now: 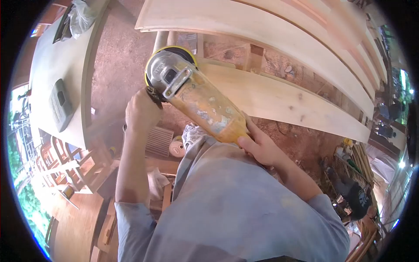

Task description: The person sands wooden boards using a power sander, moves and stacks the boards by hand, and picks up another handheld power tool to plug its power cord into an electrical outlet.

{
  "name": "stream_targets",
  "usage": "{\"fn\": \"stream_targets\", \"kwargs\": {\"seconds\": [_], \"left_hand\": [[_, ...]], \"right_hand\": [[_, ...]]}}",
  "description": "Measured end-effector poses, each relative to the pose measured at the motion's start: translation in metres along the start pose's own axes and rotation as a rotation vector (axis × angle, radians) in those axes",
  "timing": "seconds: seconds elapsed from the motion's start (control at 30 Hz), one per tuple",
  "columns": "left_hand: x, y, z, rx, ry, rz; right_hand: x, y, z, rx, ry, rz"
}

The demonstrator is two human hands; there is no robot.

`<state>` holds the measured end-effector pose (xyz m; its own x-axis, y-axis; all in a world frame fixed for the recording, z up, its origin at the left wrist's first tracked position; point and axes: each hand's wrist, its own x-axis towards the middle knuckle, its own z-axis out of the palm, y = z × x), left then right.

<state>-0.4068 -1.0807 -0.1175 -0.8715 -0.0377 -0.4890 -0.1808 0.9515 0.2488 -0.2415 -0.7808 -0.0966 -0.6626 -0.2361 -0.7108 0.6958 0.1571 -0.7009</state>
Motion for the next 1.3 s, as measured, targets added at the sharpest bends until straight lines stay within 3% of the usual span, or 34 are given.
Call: {"fn": "stream_targets", "kwargs": {"seconds": [0.13,0.23,0.4,0.53,0.67,0.83,0.93,1.03,1.07,1.13,1.17,1.23,1.3], "left_hand": [[-0.014,0.032,0.002,-0.011,-0.001,0.021],[-0.010,0.063,0.027,0.004,0.006,0.081],[-0.039,0.129,0.051,0.038,-0.170,0.192],[-0.066,0.169,0.070,0.010,-0.142,0.217],[-0.082,0.211,0.074,0.087,-0.224,0.272],[-0.143,0.212,0.078,0.106,-0.264,0.251],[-0.166,0.188,0.063,0.161,-0.170,0.296],[-0.203,0.170,0.035,0.083,-0.044,0.254],[-0.216,0.156,0.035,0.033,0.036,0.254],[-0.260,0.184,-0.003,-0.027,-0.008,0.055],[-0.271,0.175,-0.002,-0.048,0.089,0.096],[-0.286,0.159,-0.007,-0.058,0.186,0.136],[-0.301,0.148,-0.013,0.062,0.280,-0.015]], "right_hand": [[-0.017,0.004,-0.015,0.047,0.014,0.101],[-0.041,0.034,-0.035,0.166,0.065,0.039],[-0.091,0.074,-0.059,0.259,0.241,-0.063],[-0.118,0.111,-0.096,0.249,0.298,-0.109],[-0.136,0.108,-0.125,0.340,0.240,-0.028],[-0.166,0.140,-0.143,0.377,0.167,0.037],[-0.159,0.141,-0.133,0.396,0.100,-0.040],[-0.149,0.141,-0.115,0.151,0.015,-0.328],[-0.144,0.142,-0.108,0.170,0.020,-0.335],[-0.131,0.143,-0.099,-0.068,-0.016,-0.341],[-0.124,0.143,-0.094,-0.143,-0.028,-0.346],[-0.111,0.138,-0.084,0.054,-0.160,-0.557],[-0.118,0.111,-0.082,0.053,-0.234,-0.491]]}}
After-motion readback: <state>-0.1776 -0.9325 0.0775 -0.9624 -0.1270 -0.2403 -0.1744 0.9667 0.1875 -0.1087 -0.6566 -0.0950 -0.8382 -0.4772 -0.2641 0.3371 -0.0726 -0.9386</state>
